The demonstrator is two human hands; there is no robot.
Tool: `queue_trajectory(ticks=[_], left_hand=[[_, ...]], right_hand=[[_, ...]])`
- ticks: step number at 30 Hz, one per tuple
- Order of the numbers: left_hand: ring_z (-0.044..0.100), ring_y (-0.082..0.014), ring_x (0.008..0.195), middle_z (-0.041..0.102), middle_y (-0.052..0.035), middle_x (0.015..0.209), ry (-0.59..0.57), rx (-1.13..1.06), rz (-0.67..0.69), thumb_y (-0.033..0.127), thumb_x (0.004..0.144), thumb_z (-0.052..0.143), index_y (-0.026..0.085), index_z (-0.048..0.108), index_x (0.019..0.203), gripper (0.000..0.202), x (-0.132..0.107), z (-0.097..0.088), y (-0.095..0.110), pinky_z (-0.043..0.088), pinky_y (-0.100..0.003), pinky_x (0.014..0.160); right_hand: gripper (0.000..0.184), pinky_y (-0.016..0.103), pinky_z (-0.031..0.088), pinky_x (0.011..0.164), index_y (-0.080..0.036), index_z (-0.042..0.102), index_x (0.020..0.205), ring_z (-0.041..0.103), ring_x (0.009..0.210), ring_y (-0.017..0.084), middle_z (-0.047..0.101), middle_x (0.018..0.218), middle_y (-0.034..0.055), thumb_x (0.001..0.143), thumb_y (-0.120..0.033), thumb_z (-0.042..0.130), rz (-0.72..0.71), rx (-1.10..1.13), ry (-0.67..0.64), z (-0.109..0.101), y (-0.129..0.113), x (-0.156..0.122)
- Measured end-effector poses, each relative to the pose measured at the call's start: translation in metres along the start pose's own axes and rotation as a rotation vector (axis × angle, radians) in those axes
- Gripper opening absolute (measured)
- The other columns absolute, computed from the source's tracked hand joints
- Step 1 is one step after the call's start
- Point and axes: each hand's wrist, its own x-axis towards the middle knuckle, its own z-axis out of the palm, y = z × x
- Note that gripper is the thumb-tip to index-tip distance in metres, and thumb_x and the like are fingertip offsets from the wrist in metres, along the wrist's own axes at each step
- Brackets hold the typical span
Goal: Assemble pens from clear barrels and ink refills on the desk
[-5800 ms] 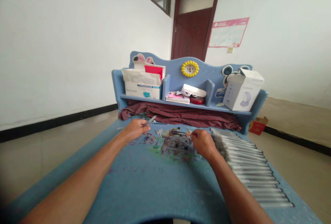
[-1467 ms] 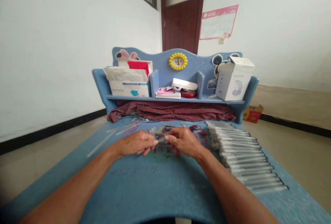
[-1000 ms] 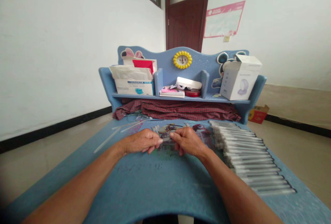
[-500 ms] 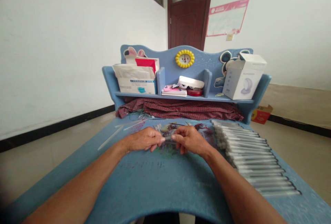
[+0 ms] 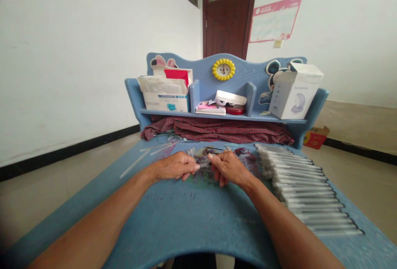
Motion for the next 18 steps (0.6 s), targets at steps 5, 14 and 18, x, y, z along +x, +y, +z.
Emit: queue_trajectory(ticks=[5,14,18], left_hand=[[0.039,-0.0065,0.040,0.051,0.0030,0.047,0.023,0.014,0.020,0.051,0.077,0.044,0.015,0.053,0.060,0.041,0.000,0.001,0.001,0.030,-0.018,0.042],[0.045,-0.0077,0.048,0.052,0.0029,0.051,0.104,0.081,0.082,0.039,0.075,0.050,0.014,0.057,0.060,0.031,0.001,0.009,0.000,0.032,-0.018,0.048],[0.046,-0.0082,0.050,0.049,0.0042,0.049,0.149,0.130,0.104,0.035,0.074,0.054,0.013,0.059,0.064,0.025,0.001,0.011,-0.001,0.030,-0.018,0.047]], right_hand=[[0.039,0.017,0.038,0.034,-0.015,0.052,0.071,0.052,0.036,0.008,0.059,0.053,-0.0011,0.074,-0.054,0.051,-0.029,0.035,-0.024,0.001,0.000,-0.002],[0.039,0.018,0.036,0.031,-0.016,0.047,0.058,0.051,0.033,0.008,0.055,0.047,-0.0014,0.079,-0.048,0.045,0.007,-0.051,-0.016,0.004,0.006,-0.001],[0.041,0.018,0.035,0.031,-0.016,0.046,0.058,0.050,0.031,0.008,0.056,0.047,-0.0012,0.078,-0.051,0.045,0.019,-0.038,0.001,0.005,0.006,-0.001]])
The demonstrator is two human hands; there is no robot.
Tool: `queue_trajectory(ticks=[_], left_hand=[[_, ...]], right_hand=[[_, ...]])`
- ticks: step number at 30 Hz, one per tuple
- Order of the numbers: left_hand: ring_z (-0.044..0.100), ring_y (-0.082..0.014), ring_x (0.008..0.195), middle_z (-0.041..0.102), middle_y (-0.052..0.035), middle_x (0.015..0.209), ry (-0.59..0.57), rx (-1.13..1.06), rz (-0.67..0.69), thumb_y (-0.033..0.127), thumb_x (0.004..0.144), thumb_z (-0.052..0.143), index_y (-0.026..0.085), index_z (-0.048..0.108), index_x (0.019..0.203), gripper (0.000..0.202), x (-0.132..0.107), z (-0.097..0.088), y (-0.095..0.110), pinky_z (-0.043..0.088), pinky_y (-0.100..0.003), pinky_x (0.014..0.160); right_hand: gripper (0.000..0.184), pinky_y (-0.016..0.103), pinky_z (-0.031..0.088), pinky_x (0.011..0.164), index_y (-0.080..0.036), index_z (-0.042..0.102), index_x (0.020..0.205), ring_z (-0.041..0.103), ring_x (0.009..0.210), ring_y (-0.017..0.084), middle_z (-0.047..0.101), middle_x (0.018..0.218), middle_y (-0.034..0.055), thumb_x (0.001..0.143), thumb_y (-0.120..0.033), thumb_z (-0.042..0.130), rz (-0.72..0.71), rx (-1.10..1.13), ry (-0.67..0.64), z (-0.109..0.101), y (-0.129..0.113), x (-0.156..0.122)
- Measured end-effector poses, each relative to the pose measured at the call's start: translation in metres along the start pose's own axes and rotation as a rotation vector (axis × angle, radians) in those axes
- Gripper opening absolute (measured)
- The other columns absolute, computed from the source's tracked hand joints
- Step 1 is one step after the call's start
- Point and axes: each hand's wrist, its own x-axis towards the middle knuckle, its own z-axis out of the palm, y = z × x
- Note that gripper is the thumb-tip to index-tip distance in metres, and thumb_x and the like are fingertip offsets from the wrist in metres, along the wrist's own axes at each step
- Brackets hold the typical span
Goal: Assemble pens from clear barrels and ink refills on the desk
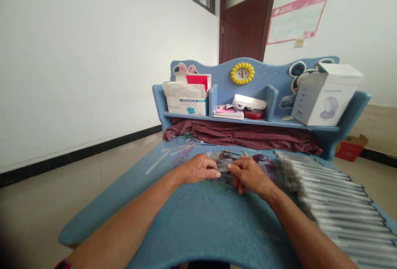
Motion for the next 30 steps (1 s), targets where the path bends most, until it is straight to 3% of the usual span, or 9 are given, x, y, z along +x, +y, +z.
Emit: queue_trajectory(ticks=[6,13,18,22,26,28,30], left_hand=[[0.049,-0.0075,0.048,0.052,0.0034,0.055,-0.075,-0.099,-0.053,0.037,0.076,0.050,0.014,0.056,0.067,0.025,-0.002,-0.001,-0.001,0.035,-0.018,0.047],[0.052,-0.0066,0.048,0.057,0.0010,0.061,-0.128,-0.219,-0.121,0.024,0.078,0.045,0.012,0.055,0.072,0.017,-0.004,-0.011,-0.007,0.037,-0.017,0.044],[0.051,-0.0064,0.046,0.059,0.0012,0.060,-0.060,-0.331,-0.115,0.025,0.075,0.050,0.011,0.058,0.082,0.017,-0.002,-0.010,-0.008,0.038,-0.017,0.044],[0.052,-0.0068,0.046,0.060,-0.0003,0.062,0.025,-0.433,-0.062,0.029,0.075,0.052,0.010,0.058,0.085,0.023,0.003,-0.002,-0.002,0.040,-0.018,0.044],[0.055,-0.0079,0.048,0.062,-0.0016,0.065,0.024,-0.461,-0.035,0.032,0.073,0.055,0.010,0.058,0.089,0.027,0.006,0.009,0.004,0.040,-0.018,0.044],[0.056,-0.0089,0.051,0.063,-0.0025,0.068,0.032,-0.437,-0.023,0.034,0.074,0.054,0.011,0.060,0.089,0.028,0.007,0.008,0.004,0.041,-0.019,0.047],[0.057,-0.0102,0.056,0.064,-0.0032,0.070,0.143,-0.362,-0.033,0.037,0.074,0.053,0.011,0.062,0.088,0.031,0.007,0.000,-0.001,0.043,-0.020,0.050]], right_hand=[[0.041,0.018,0.035,0.029,-0.017,0.047,0.061,0.051,0.031,0.009,0.057,0.047,-0.0018,0.076,-0.054,0.046,0.079,0.076,0.066,-0.003,-0.002,0.001],[0.039,0.017,0.032,0.027,-0.017,0.047,0.060,0.050,0.028,0.009,0.056,0.044,-0.0015,0.075,-0.052,0.050,0.120,0.172,0.157,-0.009,0.000,0.003],[0.039,0.019,0.038,0.031,-0.016,0.049,0.063,0.052,0.032,0.010,0.059,0.048,-0.0002,0.072,-0.054,0.055,0.074,0.339,0.162,-0.012,-0.002,0.002],[0.033,0.021,0.043,0.038,-0.016,0.051,0.073,0.056,0.040,0.011,0.065,0.061,0.0018,0.067,-0.045,0.065,-0.035,0.563,0.124,-0.010,-0.003,0.002],[0.038,0.023,0.044,0.040,-0.016,0.052,0.086,0.057,0.042,0.012,0.066,0.065,0.0025,0.063,-0.040,0.070,-0.065,0.690,0.108,-0.004,-0.006,0.002],[0.036,0.023,0.044,0.040,-0.016,0.053,0.083,0.057,0.043,0.013,0.066,0.065,0.0034,0.062,-0.040,0.071,-0.059,0.713,0.127,-0.005,-0.008,0.002],[0.032,0.023,0.044,0.040,-0.016,0.053,0.077,0.057,0.042,0.012,0.066,0.064,0.0034,0.063,-0.040,0.070,-0.066,0.733,0.200,-0.010,-0.008,0.002]])
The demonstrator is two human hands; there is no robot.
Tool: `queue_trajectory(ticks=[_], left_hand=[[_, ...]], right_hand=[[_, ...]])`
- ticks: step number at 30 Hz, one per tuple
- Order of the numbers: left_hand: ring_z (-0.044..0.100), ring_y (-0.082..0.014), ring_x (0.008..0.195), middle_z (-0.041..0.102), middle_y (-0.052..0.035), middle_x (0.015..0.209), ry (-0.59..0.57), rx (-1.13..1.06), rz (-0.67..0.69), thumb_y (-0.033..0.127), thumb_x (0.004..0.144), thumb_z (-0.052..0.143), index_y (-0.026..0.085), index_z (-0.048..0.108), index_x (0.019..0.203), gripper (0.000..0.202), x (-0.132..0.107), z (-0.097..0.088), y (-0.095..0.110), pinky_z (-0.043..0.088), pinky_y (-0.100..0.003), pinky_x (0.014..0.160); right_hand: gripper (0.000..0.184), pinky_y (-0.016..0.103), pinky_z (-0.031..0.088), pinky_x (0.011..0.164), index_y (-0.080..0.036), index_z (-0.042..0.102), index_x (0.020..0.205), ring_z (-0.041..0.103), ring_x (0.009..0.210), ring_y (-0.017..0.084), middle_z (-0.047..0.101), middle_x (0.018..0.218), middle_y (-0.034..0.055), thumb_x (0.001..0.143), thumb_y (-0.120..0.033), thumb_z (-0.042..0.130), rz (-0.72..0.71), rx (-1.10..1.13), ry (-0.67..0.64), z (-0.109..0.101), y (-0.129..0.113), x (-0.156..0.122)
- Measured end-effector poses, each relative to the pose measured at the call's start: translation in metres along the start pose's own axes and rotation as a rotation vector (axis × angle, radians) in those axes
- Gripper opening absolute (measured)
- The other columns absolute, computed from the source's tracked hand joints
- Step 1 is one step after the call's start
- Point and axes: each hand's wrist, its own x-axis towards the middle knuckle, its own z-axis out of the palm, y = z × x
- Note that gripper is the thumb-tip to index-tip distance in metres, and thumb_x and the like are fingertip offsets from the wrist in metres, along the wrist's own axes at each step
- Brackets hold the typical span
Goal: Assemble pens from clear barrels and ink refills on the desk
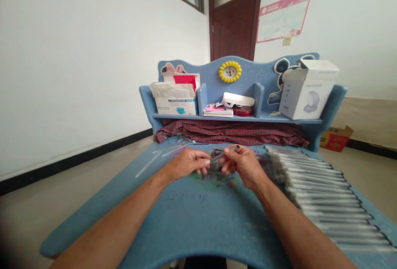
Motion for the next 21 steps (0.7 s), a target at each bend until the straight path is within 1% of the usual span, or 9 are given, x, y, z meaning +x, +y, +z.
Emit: queue_trajectory(ticks=[1,5,7,9,12,14,18,20,21], left_hand=[[0.057,-0.0109,0.057,0.064,-0.0031,0.070,0.115,0.061,0.003,0.039,0.074,0.052,0.012,0.063,0.087,0.032,0.001,-0.008,-0.002,0.043,-0.021,0.052],[0.060,-0.0145,0.066,0.065,-0.0021,0.069,0.766,0.340,-0.023,0.038,0.074,0.048,0.015,0.063,0.088,0.031,-0.002,-0.056,-0.016,0.044,-0.023,0.062],[0.060,-0.0159,0.069,0.066,-0.0029,0.072,0.941,0.454,-0.084,0.036,0.074,0.047,0.016,0.064,0.084,0.028,-0.008,-0.078,-0.024,0.043,-0.023,0.064],[0.060,-0.0165,0.071,0.067,-0.0034,0.073,0.994,0.543,-0.155,0.034,0.073,0.048,0.016,0.065,0.081,0.025,-0.014,-0.093,-0.029,0.043,-0.023,0.064],[0.060,-0.0169,0.072,0.067,-0.0037,0.073,0.975,0.615,-0.227,0.032,0.074,0.048,0.017,0.065,0.080,0.024,-0.020,-0.102,-0.034,0.043,-0.024,0.064],[0.060,-0.0178,0.073,0.067,-0.0052,0.076,0.891,0.635,-0.212,0.031,0.076,0.046,0.016,0.065,0.085,0.026,-0.018,-0.097,-0.036,0.044,-0.026,0.065],[0.058,-0.0189,0.092,0.065,-0.0069,0.099,0.592,0.678,-0.058,0.020,0.074,0.048,0.016,0.063,0.098,0.029,-0.006,-0.064,-0.044,0.042,-0.028,0.083],[0.051,-0.0227,0.106,0.057,-0.0119,0.116,0.307,0.747,0.070,0.015,0.072,0.049,0.013,0.056,0.111,0.040,0.000,-0.043,-0.050,0.037,-0.032,0.093],[0.050,-0.0236,0.108,0.056,-0.0123,0.117,0.252,0.752,0.081,0.014,0.071,0.051,0.014,0.055,0.114,0.043,0.002,-0.034,-0.052,0.035,-0.033,0.095]], right_hand=[[0.030,0.023,0.044,0.040,-0.016,0.053,0.074,0.057,0.042,0.012,0.066,0.063,0.0030,0.065,-0.039,0.069,-0.023,0.011,0.045,-0.003,-0.002,0.001],[0.025,0.024,0.044,0.039,-0.016,0.052,0.065,0.056,0.042,0.012,0.064,0.060,0.0026,0.067,-0.036,0.067,-0.081,0.038,0.217,-0.017,-0.008,0.004],[0.024,0.024,0.044,0.039,-0.016,0.053,0.065,0.056,0.042,0.012,0.064,0.059,0.0030,0.067,-0.035,0.067,-0.080,0.042,0.252,-0.020,-0.010,0.005],[0.023,0.024,0.043,0.038,-0.016,0.053,0.065,0.055,0.041,0.012,0.064,0.058,0.0031,0.067,-0.034,0.068,-0.080,0.044,0.262,-0.021,-0.011,0.004],[0.023,0.023,0.043,0.037,-0.016,0.053,0.066,0.055,0.041,0.012,0.063,0.058,0.0032,0.066,-0.033,0.069,-0.091,0.045,0.278,-0.020,-0.013,0.003],[0.024,0.023,0.042,0.037,-0.016,0.053,0.066,0.055,0.041,0.012,0.063,0.058,0.0035,0.066,-0.034,0.069,-0.094,0.038,0.285,-0.020,-0.013,0.002],[0.025,0.023,0.042,0.036,-0.015,0.053,0.064,0.053,0.038,0.011,0.064,0.057,0.0047,0.066,-0.035,0.069,-0.074,0.008,0.291,-0.019,-0.012,0.003],[0.025,0.023,0.041,0.035,-0.015,0.053,0.065,0.053,0.037,0.012,0.064,0.057,0.0044,0.065,-0.034,0.069,-0.059,0.001,0.292,-0.017,-0.010,0.003],[0.025,0.023,0.041,0.035,-0.016,0.053,0.066,0.053,0.037,0.012,0.063,0.056,0.0040,0.064,-0.034,0.070,-0.053,-0.003,0.290,-0.017,-0.010,0.003]])
